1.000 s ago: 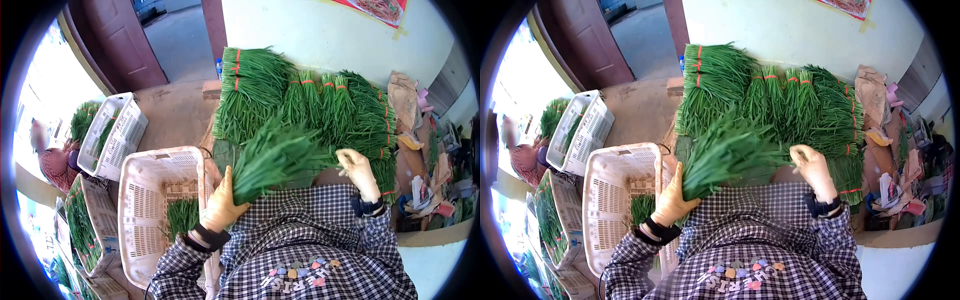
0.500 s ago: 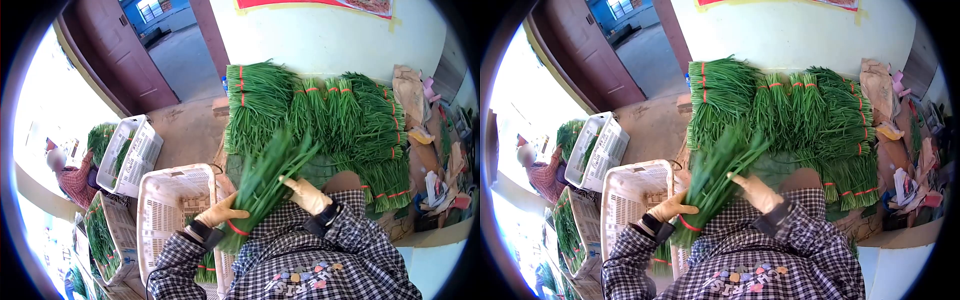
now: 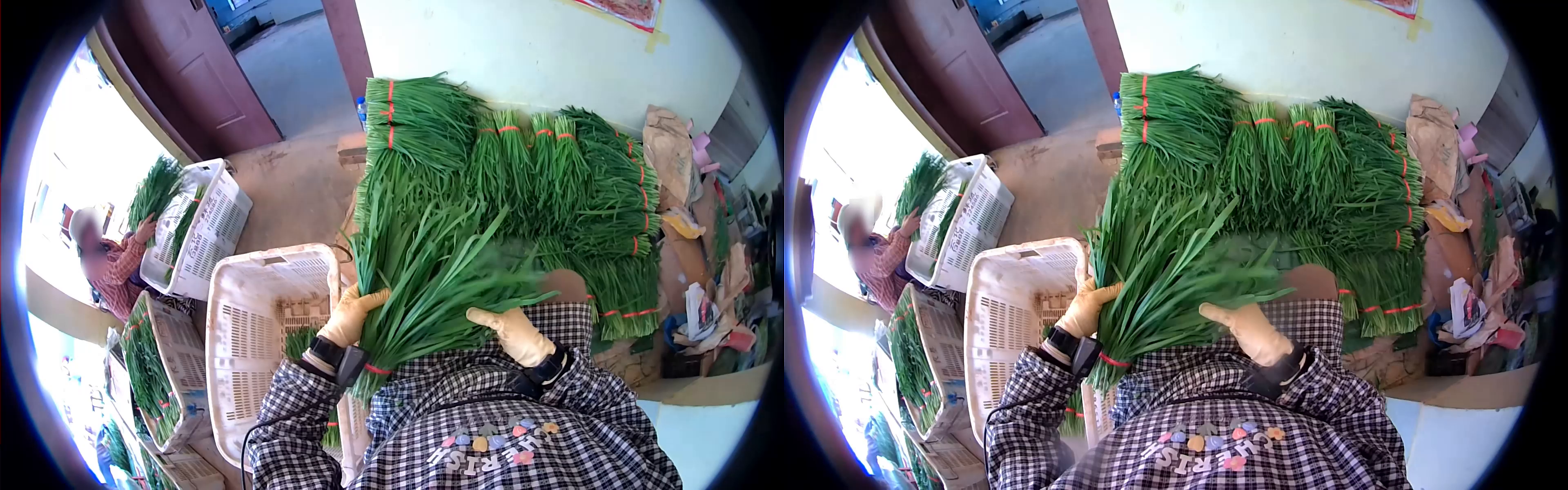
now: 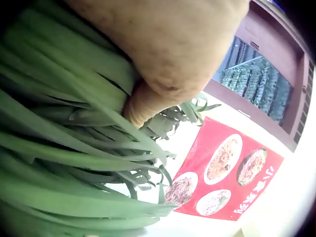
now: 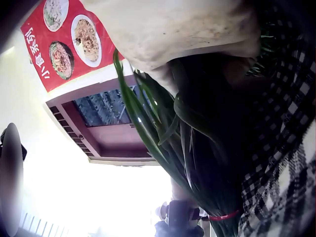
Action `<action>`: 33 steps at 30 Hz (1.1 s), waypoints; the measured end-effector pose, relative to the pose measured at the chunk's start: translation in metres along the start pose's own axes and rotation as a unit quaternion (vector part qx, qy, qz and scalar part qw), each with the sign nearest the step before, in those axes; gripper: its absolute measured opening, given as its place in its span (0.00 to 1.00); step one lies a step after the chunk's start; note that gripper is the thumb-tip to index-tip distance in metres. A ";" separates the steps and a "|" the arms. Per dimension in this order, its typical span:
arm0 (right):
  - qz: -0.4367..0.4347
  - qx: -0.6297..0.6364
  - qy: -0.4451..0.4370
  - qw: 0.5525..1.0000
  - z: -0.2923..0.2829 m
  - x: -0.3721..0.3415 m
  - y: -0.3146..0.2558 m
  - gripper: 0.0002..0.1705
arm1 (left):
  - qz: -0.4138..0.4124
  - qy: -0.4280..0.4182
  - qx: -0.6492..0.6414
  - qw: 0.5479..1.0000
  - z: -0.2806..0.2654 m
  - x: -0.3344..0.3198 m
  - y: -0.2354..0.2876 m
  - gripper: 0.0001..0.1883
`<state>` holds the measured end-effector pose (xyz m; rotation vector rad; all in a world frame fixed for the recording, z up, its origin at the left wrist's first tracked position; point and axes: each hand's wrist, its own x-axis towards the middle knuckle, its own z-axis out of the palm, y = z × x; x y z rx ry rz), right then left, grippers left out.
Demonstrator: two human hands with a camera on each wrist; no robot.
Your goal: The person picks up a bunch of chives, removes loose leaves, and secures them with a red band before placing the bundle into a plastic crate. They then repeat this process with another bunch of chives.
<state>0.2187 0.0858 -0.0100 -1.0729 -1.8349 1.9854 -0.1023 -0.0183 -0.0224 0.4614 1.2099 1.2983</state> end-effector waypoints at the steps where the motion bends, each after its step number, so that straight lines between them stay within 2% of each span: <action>1: 0.003 0.000 0.001 1.000 0.000 0.000 0.003 0.21 | -0.006 0.000 -0.005 1.000 0.000 0.000 0.000 0.12; 3: -0.081 0.008 -0.005 0.997 -0.003 0.002 0.010 0.22 | -0.013 0.001 -0.018 1.000 -0.005 0.003 -0.003 0.11; 4: -0.054 0.035 -0.015 0.998 -0.004 0.001 0.011 0.26 | -0.013 0.004 -0.021 1.000 -0.005 0.004 -0.004 0.11; 5: -0.053 0.034 -0.015 0.998 -0.005 0.001 0.010 0.26 | -0.012 0.007 -0.024 1.000 -0.006 0.004 -0.004 0.11; 7: 0.019 -0.026 0.011 0.999 -0.005 0.000 0.002 0.29 | -0.011 0.012 -0.028 0.999 -0.005 0.003 -0.004 0.11; 11: 0.027 -0.063 0.017 0.997 -0.011 0.002 0.009 0.35 | -0.005 0.007 -0.016 1.000 -0.004 -0.002 -0.001 0.13; 13: -0.027 -0.046 0.095 0.994 -0.010 -0.005 -0.006 0.40 | -0.002 0.002 -0.010 1.000 -0.004 -0.002 -0.003 0.14; 14: 0.087 -0.041 0.141 0.985 -0.022 0.008 0.021 0.45 | 0.006 -0.001 -0.007 1.000 -0.004 -0.002 -0.004 0.15; 15: -0.039 -0.030 0.145 0.988 -0.017 0.000 -0.010 0.47 | 0.013 -0.004 -0.004 1.000 -0.004 -0.002 -0.005 0.16; 17: -0.017 0.050 0.178 0.983 -0.031 0.001 -0.009 0.40 | 0.008 -0.008 -0.002 1.000 -0.004 -0.002 -0.004 0.16; 18: -0.069 0.049 0.176 0.981 -0.038 -0.003 -0.014 0.32 | 0.001 -0.004 -0.010 1.000 -0.003 -0.002 -0.004 0.16; 19: -0.080 0.056 0.201 0.975 -0.047 -0.005 -0.017 0.26 | -0.005 -0.001 -0.018 1.000 -0.002 -0.002 -0.004 0.16; 22: -0.092 0.085 0.253 0.959 -0.071 -0.015 -0.023 0.22 | 0.001 -0.003 -0.015 1.000 -0.002 -0.003 -0.004 0.17; 26: -0.144 0.040 0.281 0.948 -0.077 -0.026 -0.036 0.21 | 0.007 -0.020 -0.009 1.000 -0.001 -0.003 -0.002 0.17; 29: -0.148 0.022 0.266 0.952 -0.054 -0.033 -0.058 0.18 | 0.002 -0.013 -0.006 1.000 -0.001 -0.002 -0.004 0.17; 31: -0.153 -0.031 0.241 0.958 -0.041 -0.030 -0.066 0.16 | 0.006 -0.013 -0.005 1.000 -0.001 0.000 -0.005 0.17; 33: -0.205 -0.137 0.210 0.946 -0.031 -0.024 -0.065 0.14 | 0.004 -0.013 0.003 1.000 -0.001 -0.001 -0.004 0.17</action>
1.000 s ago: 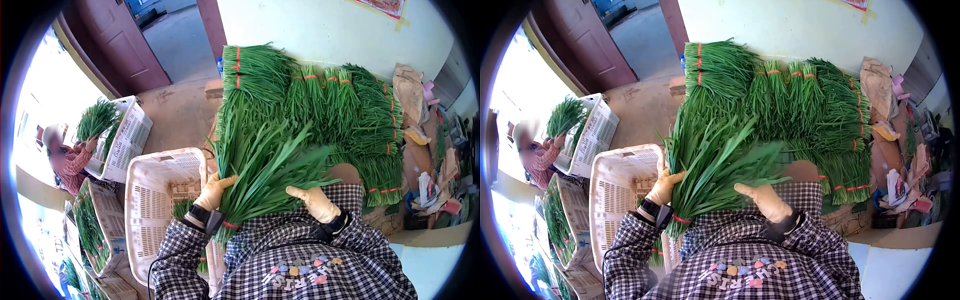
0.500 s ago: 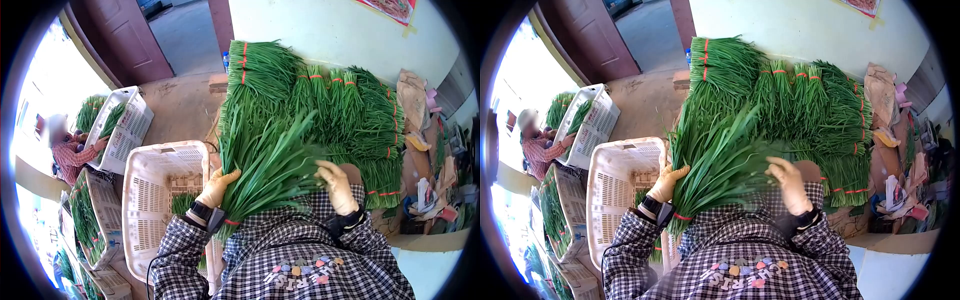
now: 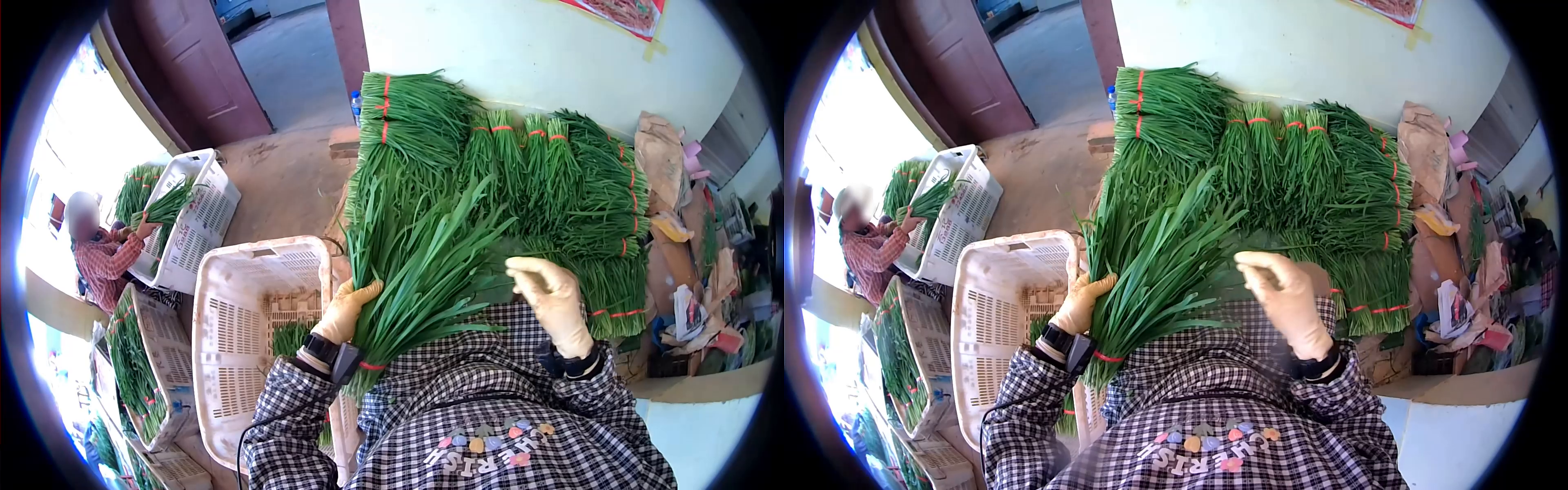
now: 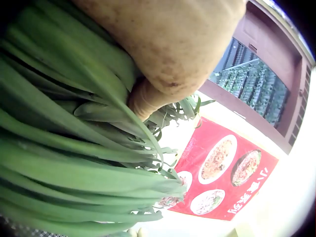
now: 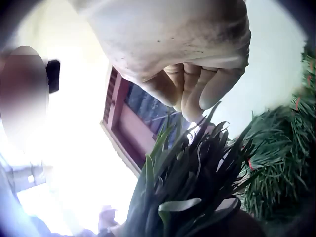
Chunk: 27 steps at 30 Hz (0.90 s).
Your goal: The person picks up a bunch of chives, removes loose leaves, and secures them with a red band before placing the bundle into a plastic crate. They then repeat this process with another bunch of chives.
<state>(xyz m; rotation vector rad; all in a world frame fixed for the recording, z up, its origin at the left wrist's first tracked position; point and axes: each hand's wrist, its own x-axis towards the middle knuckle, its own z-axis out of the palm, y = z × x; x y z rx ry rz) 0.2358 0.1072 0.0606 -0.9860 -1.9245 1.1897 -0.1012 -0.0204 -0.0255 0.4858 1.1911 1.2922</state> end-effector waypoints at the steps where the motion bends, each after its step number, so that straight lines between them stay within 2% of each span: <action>1: -0.046 -0.055 -0.009 0.997 0.006 0.003 0.000 0.15 | -0.003 0.001 0.002 1.000 0.000 0.000 0.000 0.17; 4: -0.138 -0.142 -0.035 0.980 0.023 0.014 0.005 0.18 | -0.007 0.005 0.001 1.000 0.003 -0.002 0.002 0.17; 6: -0.193 -0.150 -0.010 0.970 0.037 0.021 0.014 0.19 | -0.007 0.010 -0.003 1.000 0.005 -0.002 0.003 0.17; 8: -0.210 -0.159 -0.015 0.965 0.041 0.024 0.013 0.17 | -0.003 0.019 -0.029 0.999 0.007 -0.002 0.002 0.14; 13: -0.252 -0.217 -0.013 0.943 0.045 0.028 0.012 0.10 | -0.003 0.010 -0.014 1.000 0.009 -0.005 0.004 0.14; 16: -0.248 -0.279 -0.060 0.926 0.040 0.031 0.009 0.05 | 0.003 0.006 0.004 1.000 0.008 -0.003 0.000 0.15; 18: -0.228 -0.334 -0.102 0.909 0.039 0.030 0.022 0.05 | 0.016 0.008 0.019 1.000 0.012 -0.006 -0.002 0.16; 19: -0.229 -0.281 -0.072 0.929 0.041 0.028 0.027 0.05 | 0.033 0.012 0.029 0.999 0.016 -0.008 -0.003 0.16; 20: -0.234 -0.280 -0.076 0.928 0.042 0.024 0.031 0.05 | 0.050 0.017 0.038 0.998 0.021 -0.010 -0.004 0.15; 21: -0.101 -0.191 -0.049 0.975 0.045 0.020 0.032 0.05 | 0.065 0.034 0.051 0.996 0.026 -0.012 -0.009 0.14; 22: 0.035 -0.098 -0.024 0.994 0.048 0.018 0.034 0.06 | 0.090 0.028 0.068 0.993 0.033 -0.014 -0.009 0.15; 23: 0.061 0.031 -0.033 0.997 0.046 0.020 0.045 0.10 | 0.123 0.014 0.081 0.989 0.039 -0.015 -0.012 0.16; 24: 0.122 0.095 -0.034 0.987 0.044 0.016 0.029 0.12 | 0.157 0.007 0.095 0.983 0.044 -0.017 -0.016 0.17; 25: 0.130 0.098 -0.034 0.986 0.042 0.013 0.037 0.15 | 0.192 0.009 0.169 0.967 0.047 -0.018 -0.018 0.21; 26: 0.070 0.110 -0.028 0.991 0.033 0.012 0.083 0.20 | 0.221 0.014 0.243 0.944 0.047 -0.019 -0.020 0.24; 27: 0.026 0.039 0.024 0.999 0.028 0.010 0.066 0.24 | 0.216 -0.017 0.278 0.936 0.046 -0.022 -0.020 0.31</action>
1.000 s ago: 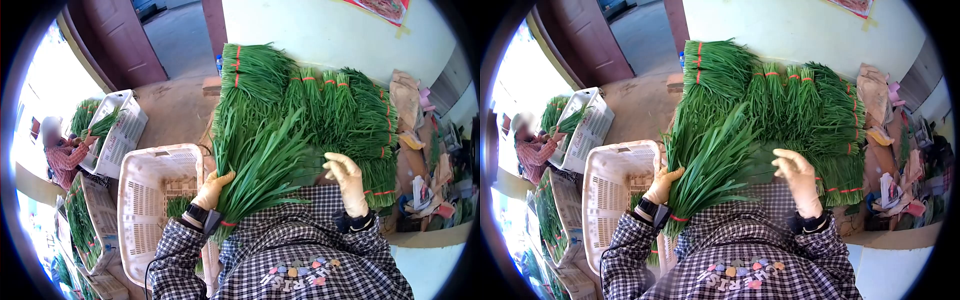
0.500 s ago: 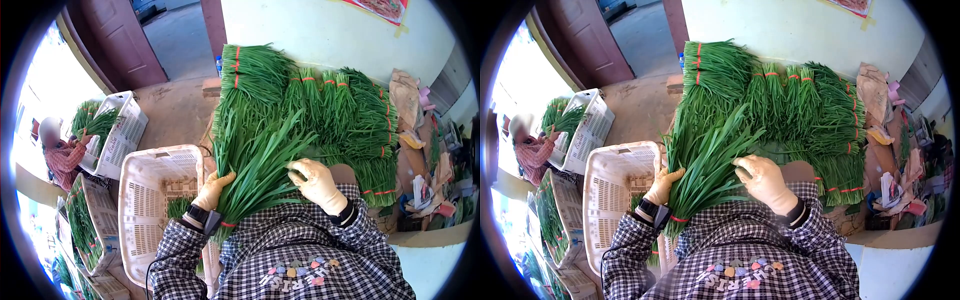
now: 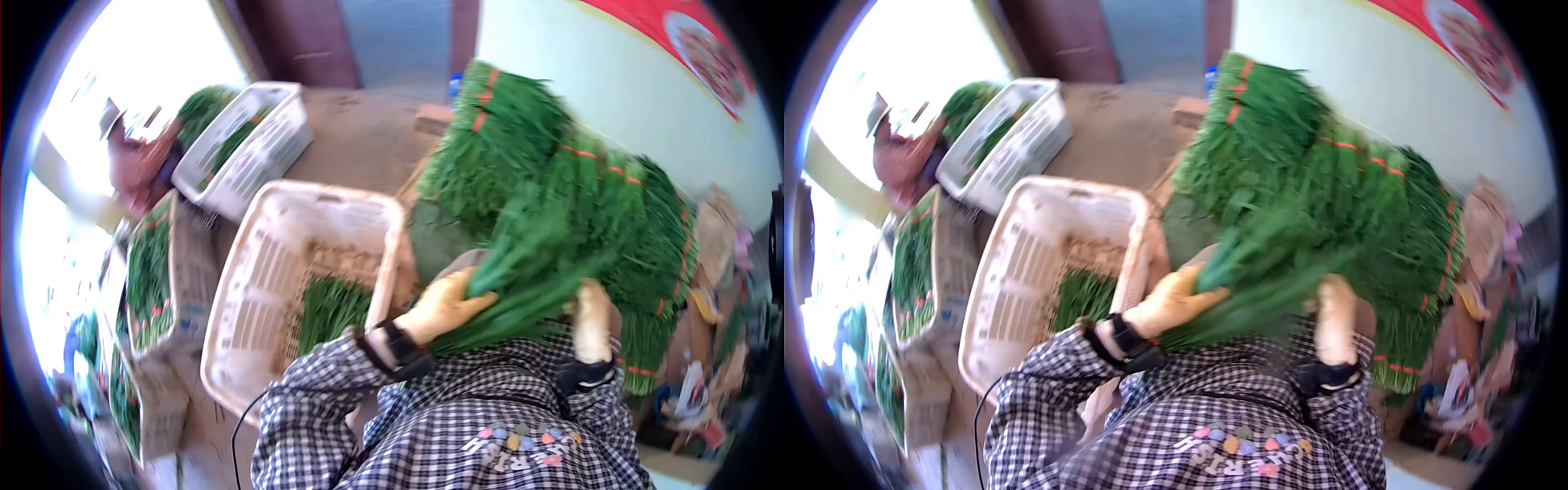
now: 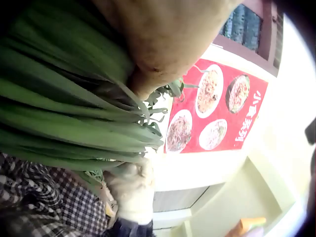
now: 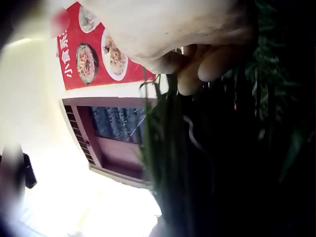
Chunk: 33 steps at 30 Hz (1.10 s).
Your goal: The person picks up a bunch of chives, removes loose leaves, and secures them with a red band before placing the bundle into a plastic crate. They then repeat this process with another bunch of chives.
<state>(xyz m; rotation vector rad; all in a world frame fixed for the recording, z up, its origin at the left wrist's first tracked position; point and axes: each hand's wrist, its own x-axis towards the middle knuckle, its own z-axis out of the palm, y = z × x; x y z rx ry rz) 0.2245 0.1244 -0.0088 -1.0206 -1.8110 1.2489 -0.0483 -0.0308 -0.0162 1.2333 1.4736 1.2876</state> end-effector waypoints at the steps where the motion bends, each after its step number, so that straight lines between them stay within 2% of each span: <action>1: -0.010 -0.070 0.052 0.996 -0.015 0.006 0.018 0.21 | 0.005 -0.039 0.027 0.999 -0.001 -0.004 0.001 0.37; 2: -0.013 0.013 -0.013 1.000 -0.041 0.015 0.040 0.18 | 0.064 -0.004 0.105 0.992 -0.001 -0.011 0.006 0.45; 3: -0.013 0.094 -0.075 0.993 -0.056 0.024 0.057 0.21 | 0.121 0.027 0.186 0.975 -0.005 -0.017 0.009 0.52; 4: -0.021 0.129 -0.012 0.991 -0.049 0.029 0.059 0.31 | 0.126 0.024 0.227 0.965 -0.015 -0.024 0.005 0.65; 5: 0.003 0.042 -0.002 0.999 -0.050 0.018 0.035 0.35 | 0.113 0.024 0.243 0.963 -0.031 -0.037 0.004 0.68; 7: -0.013 0.003 -0.032 0.999 -0.083 0.018 0.072 0.37 | 0.046 -0.032 0.240 0.969 -0.066 -0.064 -0.016 0.70; 8: -0.014 0.007 -0.041 0.999 -0.081 0.011 0.078 0.37 | -0.029 -0.113 0.232 0.966 -0.073 -0.073 -0.020 0.73; 10: 0.018 -0.223 -0.002 0.975 -0.083 0.004 0.069 0.34 | -0.055 -0.075 0.223 0.970 -0.065 -0.096 -0.031 0.68; 11: 0.019 -0.224 -0.010 0.974 -0.077 0.003 0.063 0.34 | -0.073 -0.052 0.215 0.972 -0.062 -0.098 -0.033 0.65; 12: 0.048 -0.202 -0.035 0.978 -0.067 0.003 0.056 0.32 | -0.063 -0.023 0.192 0.979 -0.061 -0.101 -0.033 0.58; 13: 0.076 -0.180 -0.059 0.979 -0.057 0.003 0.050 0.30 | -0.067 -0.020 0.192 0.979 -0.065 -0.105 -0.032 0.58; 15: 0.048 -0.190 -0.086 0.977 -0.034 0.005 0.030 0.29 | -0.089 0.015 0.045 0.995 -0.079 -0.110 -0.030 0.52; 17: 0.024 -0.204 -0.112 0.972 -0.021 0.010 0.019 0.28 | -0.104 0.029 -0.050 0.993 -0.107 -0.120 -0.021 0.46; 19: 0.019 -0.210 -0.134 0.968 -0.015 0.012 0.016 0.27 | -0.108 0.076 -0.097 0.986 -0.140 -0.137 -0.015 0.44; 21: 0.038 -0.196 -0.139 0.970 -0.018 0.016 0.024 0.26 | -0.178 0.109 -0.167 0.964 -0.178 -0.161 -0.003 0.43; 23: 0.063 -0.169 -0.148 0.973 -0.024 0.020 0.033 0.26 | -0.157 0.184 -0.221 0.945 -0.207 -0.190 -0.015 0.38; 25: 0.062 -0.177 -0.150 0.971 -0.020 0.021 0.035 0.26 | -0.126 0.239 -0.394 0.878 -0.228 -0.218 -0.023 0.33; 27: 0.087 -0.204 -0.168 0.961 -0.012 0.024 0.028 0.26 | -0.108 0.271 -0.459 0.839 -0.250 -0.245 -0.041 0.29; 29: 0.073 -0.240 -0.177 0.952 0.000 0.025 0.018 0.25 | -0.146 0.346 -0.431 0.820 -0.275 -0.277 -0.081 0.32; 30: 0.061 -0.255 -0.191 0.946 0.005 0.027 0.014 0.25 | -0.159 0.378 -0.411 0.814 -0.285 -0.290 -0.096 0.30; 31: 0.050 -0.272 -0.206 0.939 0.009 0.028 0.012 0.26 | -0.168 0.406 -0.348 0.828 -0.290 -0.300 -0.102 0.29; 33: 0.058 -0.283 -0.209 0.934 0.013 0.031 0.014 0.26 | -0.227 0.454 -0.138 0.850 -0.304 -0.324 -0.144 0.28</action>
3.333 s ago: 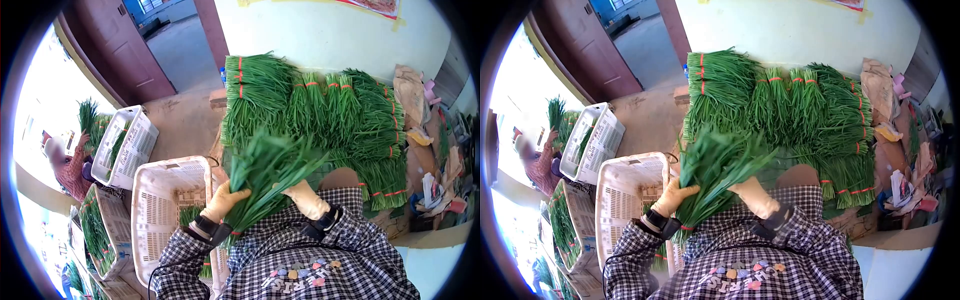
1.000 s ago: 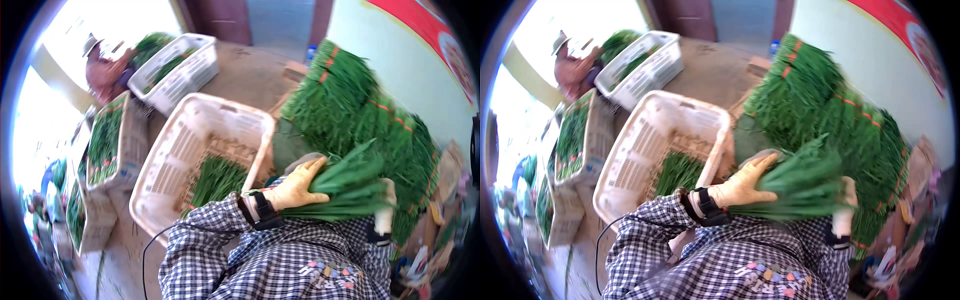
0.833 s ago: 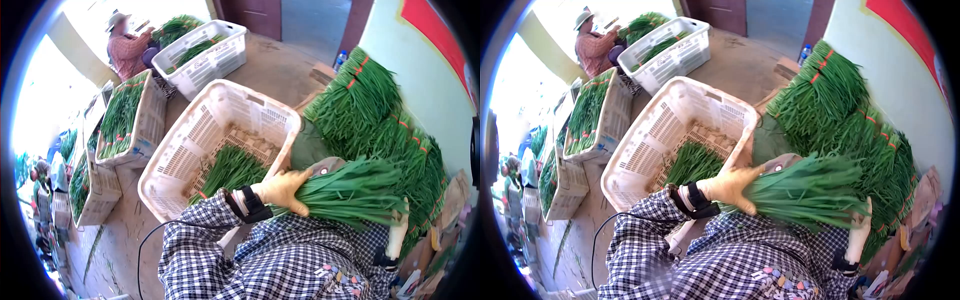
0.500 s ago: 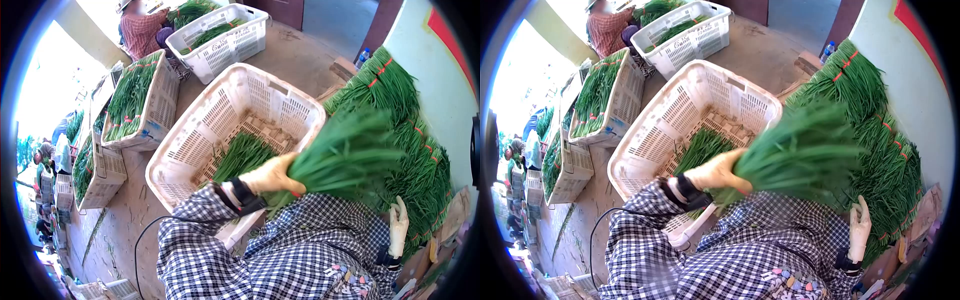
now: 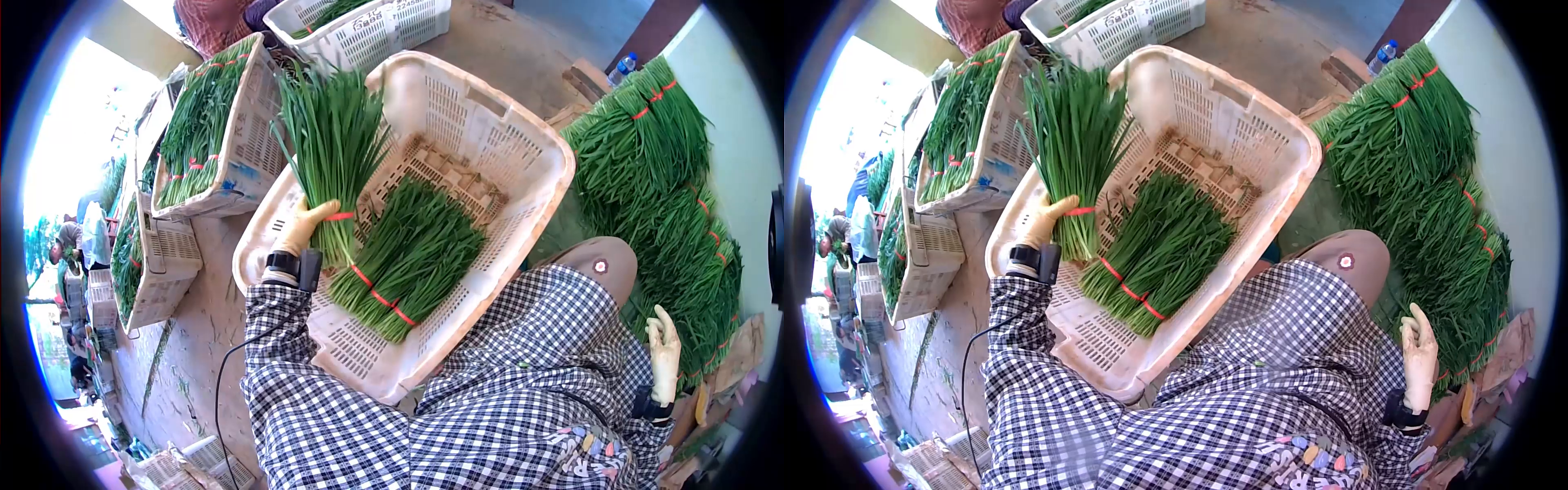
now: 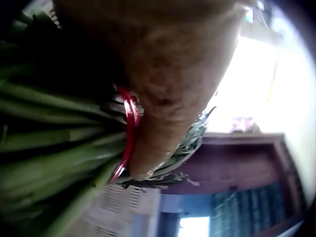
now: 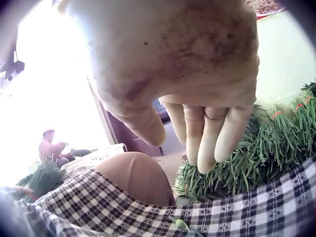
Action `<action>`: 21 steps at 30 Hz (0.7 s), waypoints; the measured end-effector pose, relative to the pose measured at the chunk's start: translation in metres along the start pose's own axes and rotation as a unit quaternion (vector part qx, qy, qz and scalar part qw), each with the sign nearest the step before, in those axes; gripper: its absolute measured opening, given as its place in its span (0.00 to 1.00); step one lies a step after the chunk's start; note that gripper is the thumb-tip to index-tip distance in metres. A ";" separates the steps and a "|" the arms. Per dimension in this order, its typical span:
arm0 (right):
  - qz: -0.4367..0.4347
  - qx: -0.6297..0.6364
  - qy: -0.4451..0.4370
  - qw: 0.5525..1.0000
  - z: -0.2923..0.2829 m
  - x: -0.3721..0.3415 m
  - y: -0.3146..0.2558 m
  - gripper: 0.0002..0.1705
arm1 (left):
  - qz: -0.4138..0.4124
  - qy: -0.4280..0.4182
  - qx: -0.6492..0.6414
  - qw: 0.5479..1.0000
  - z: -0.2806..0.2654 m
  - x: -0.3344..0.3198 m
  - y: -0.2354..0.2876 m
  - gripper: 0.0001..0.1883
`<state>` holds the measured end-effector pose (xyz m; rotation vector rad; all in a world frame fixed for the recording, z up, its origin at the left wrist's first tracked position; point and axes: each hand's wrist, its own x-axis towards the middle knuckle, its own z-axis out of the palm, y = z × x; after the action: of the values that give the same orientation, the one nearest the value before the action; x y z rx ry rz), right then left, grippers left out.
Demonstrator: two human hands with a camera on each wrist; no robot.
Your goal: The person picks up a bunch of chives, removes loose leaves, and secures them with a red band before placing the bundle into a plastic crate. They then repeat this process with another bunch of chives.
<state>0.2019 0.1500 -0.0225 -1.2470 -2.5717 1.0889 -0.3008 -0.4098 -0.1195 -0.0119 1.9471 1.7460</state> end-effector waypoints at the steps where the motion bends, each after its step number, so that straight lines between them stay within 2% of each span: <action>1: -0.012 0.004 -0.008 1.000 0.002 0.002 0.002 0.26 | 0.057 0.032 0.065 0.996 -0.009 0.006 -0.026 0.33; 2: -0.024 0.009 -0.016 1.000 0.003 0.004 0.004 0.27 | 0.073 0.080 0.158 0.981 -0.021 0.013 -0.056 0.40; 3: -0.029 0.015 -0.020 0.999 0.006 0.005 0.006 0.26 | 0.084 0.118 0.311 0.939 -0.026 0.016 -0.080 0.43; 4: -0.021 0.012 -0.020 0.999 0.009 0.004 0.003 0.26 | 0.095 0.149 0.455 0.873 -0.029 0.017 -0.104 0.45; 5: -0.021 -0.007 -0.032 0.999 0.011 0.004 -0.005 0.26 | 0.046 0.130 0.499 0.856 -0.027 0.013 -0.131 0.50; 6: -0.022 -0.028 -0.042 0.999 0.014 0.006 -0.012 0.26 | -0.063 0.074 0.559 0.823 -0.021 0.004 -0.155 0.55; 8: 0.008 -0.055 -0.040 0.998 0.019 0.005 -0.025 0.26 | 0.010 0.112 0.696 0.709 -0.032 0.004 -0.273 0.59; 10: 0.022 -0.074 -0.056 0.995 0.020 0.005 -0.034 0.26 | -0.169 0.061 0.649 0.739 -0.020 0.015 -0.238 0.59; 12: 0.019 -0.072 -0.059 0.995 0.022 0.005 -0.038 0.26 | -0.190 -0.035 0.618 0.762 -0.044 0.029 -0.222 0.58; 14: 0.022 -0.082 -0.069 0.994 0.026 0.006 -0.038 0.25 | -0.187 -0.066 0.547 0.813 -0.052 0.037 -0.199 0.57; 15: 0.019 -0.078 -0.074 0.994 0.028 0.007 -0.042 0.25 | -0.186 -0.070 0.547 0.813 -0.052 0.036 -0.208 0.57; 17: 0.018 -0.091 -0.080 0.993 0.032 0.010 -0.052 0.25 | -0.033 0.036 0.560 0.827 -0.046 0.033 -0.239 0.55; 18: 0.014 -0.104 -0.089 0.990 0.033 0.010 -0.056 0.25 | -0.031 0.030 0.559 0.828 -0.042 0.035 -0.241 0.55; 20: 0.007 -0.106 -0.087 0.991 0.035 0.011 -0.055 0.25 | -0.062 0.053 0.630 0.772 -0.033 0.037 -0.246 0.53; 21: 0.009 -0.097 -0.089 0.991 0.035 0.012 -0.053 0.25 | -0.050 0.037 0.651 0.757 -0.030 0.035 -0.242 0.50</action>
<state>0.1466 0.1168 -0.0173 -1.2677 -2.8653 1.0185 -0.2599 -0.4673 -0.3557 0.2951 2.7124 0.0181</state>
